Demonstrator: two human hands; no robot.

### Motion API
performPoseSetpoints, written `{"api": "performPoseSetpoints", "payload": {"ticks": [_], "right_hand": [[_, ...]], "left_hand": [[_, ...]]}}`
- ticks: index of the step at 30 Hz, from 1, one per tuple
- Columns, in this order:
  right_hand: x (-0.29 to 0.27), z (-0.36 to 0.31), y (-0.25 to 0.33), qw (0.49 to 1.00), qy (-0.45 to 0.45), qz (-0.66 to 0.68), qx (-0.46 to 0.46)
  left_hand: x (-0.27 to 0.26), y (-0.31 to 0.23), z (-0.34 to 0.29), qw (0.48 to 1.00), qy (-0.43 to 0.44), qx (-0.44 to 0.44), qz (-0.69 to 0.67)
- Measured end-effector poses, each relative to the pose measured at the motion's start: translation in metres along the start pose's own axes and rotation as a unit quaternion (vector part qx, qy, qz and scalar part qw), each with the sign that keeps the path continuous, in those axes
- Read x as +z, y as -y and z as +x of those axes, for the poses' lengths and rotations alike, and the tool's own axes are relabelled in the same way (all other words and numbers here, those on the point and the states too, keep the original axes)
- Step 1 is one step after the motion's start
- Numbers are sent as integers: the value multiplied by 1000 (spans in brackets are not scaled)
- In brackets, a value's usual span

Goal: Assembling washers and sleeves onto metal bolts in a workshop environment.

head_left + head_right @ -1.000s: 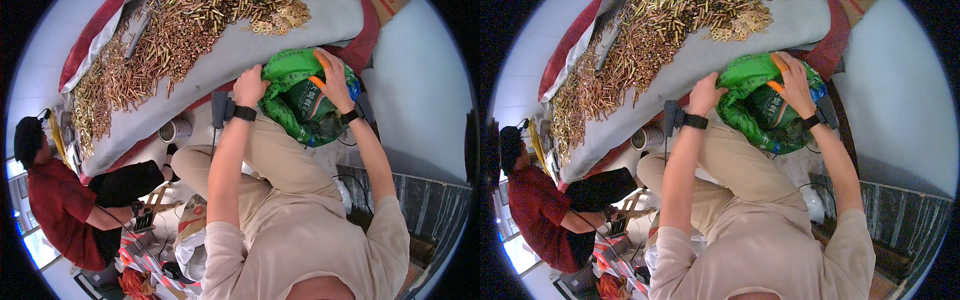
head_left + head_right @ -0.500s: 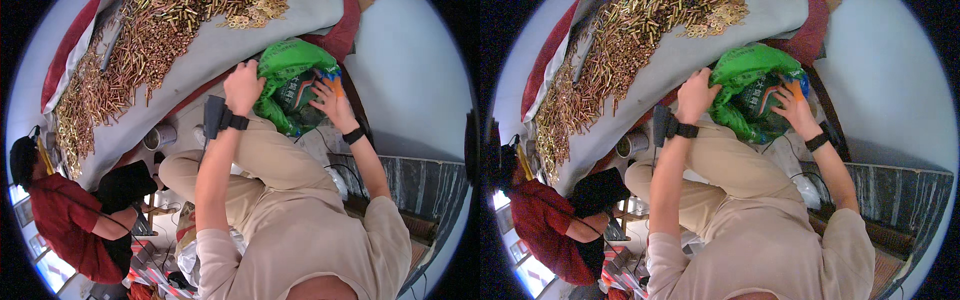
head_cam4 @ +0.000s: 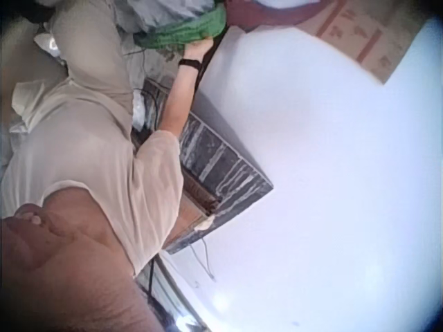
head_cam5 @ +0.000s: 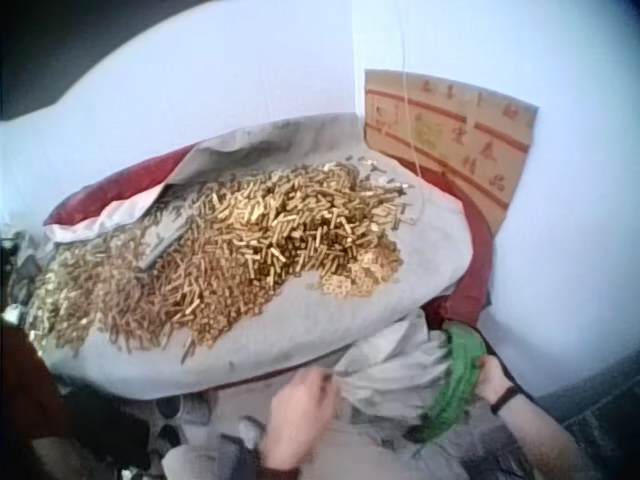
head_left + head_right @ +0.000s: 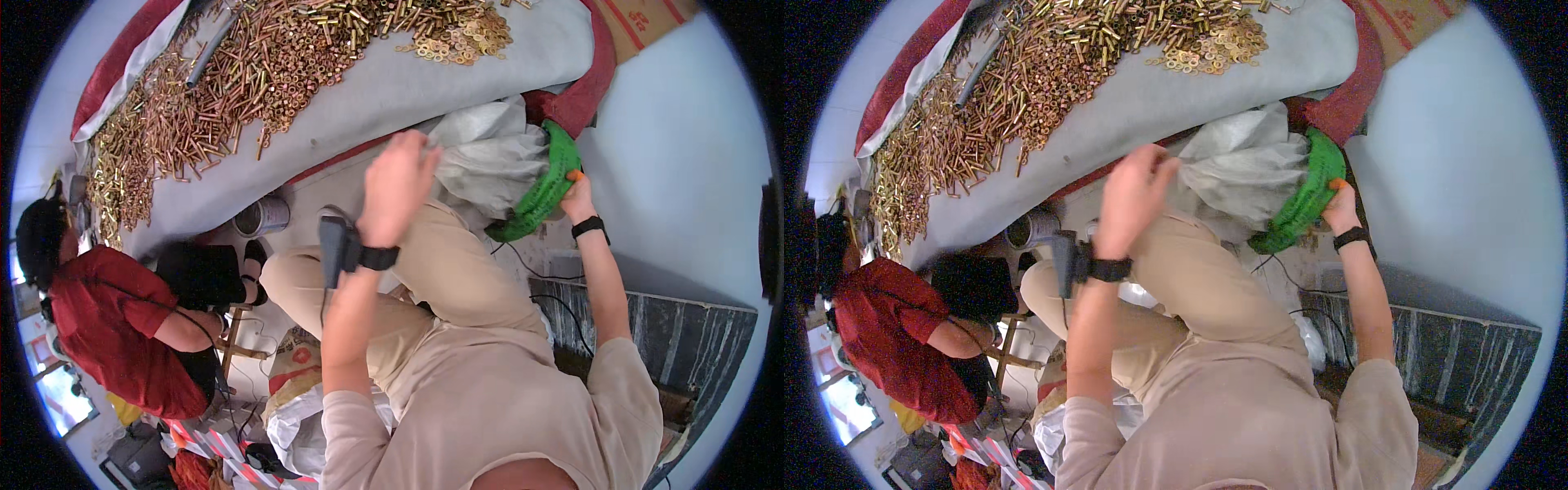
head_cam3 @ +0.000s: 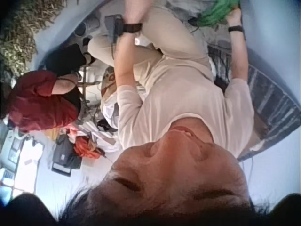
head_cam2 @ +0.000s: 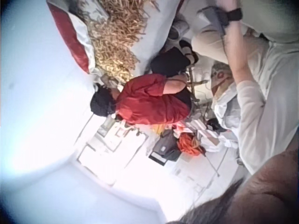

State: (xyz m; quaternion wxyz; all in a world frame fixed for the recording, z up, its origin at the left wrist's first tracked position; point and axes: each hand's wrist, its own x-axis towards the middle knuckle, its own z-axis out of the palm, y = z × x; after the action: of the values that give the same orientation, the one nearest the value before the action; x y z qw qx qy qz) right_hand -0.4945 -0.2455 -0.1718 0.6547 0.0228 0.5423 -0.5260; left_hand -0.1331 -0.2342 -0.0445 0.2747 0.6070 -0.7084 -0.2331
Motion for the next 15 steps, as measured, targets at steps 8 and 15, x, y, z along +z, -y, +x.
{"api": "performPoseSetpoints", "payload": {"ticks": [8,15], "right_hand": [[-34,8,28,997,47,-64,-23],[83,-41,-42,953,171,-232,-92]], "left_hand": [[-2,42,5,992,18,-101,-67],[9,29,12,993,63,-67,-67]]}}
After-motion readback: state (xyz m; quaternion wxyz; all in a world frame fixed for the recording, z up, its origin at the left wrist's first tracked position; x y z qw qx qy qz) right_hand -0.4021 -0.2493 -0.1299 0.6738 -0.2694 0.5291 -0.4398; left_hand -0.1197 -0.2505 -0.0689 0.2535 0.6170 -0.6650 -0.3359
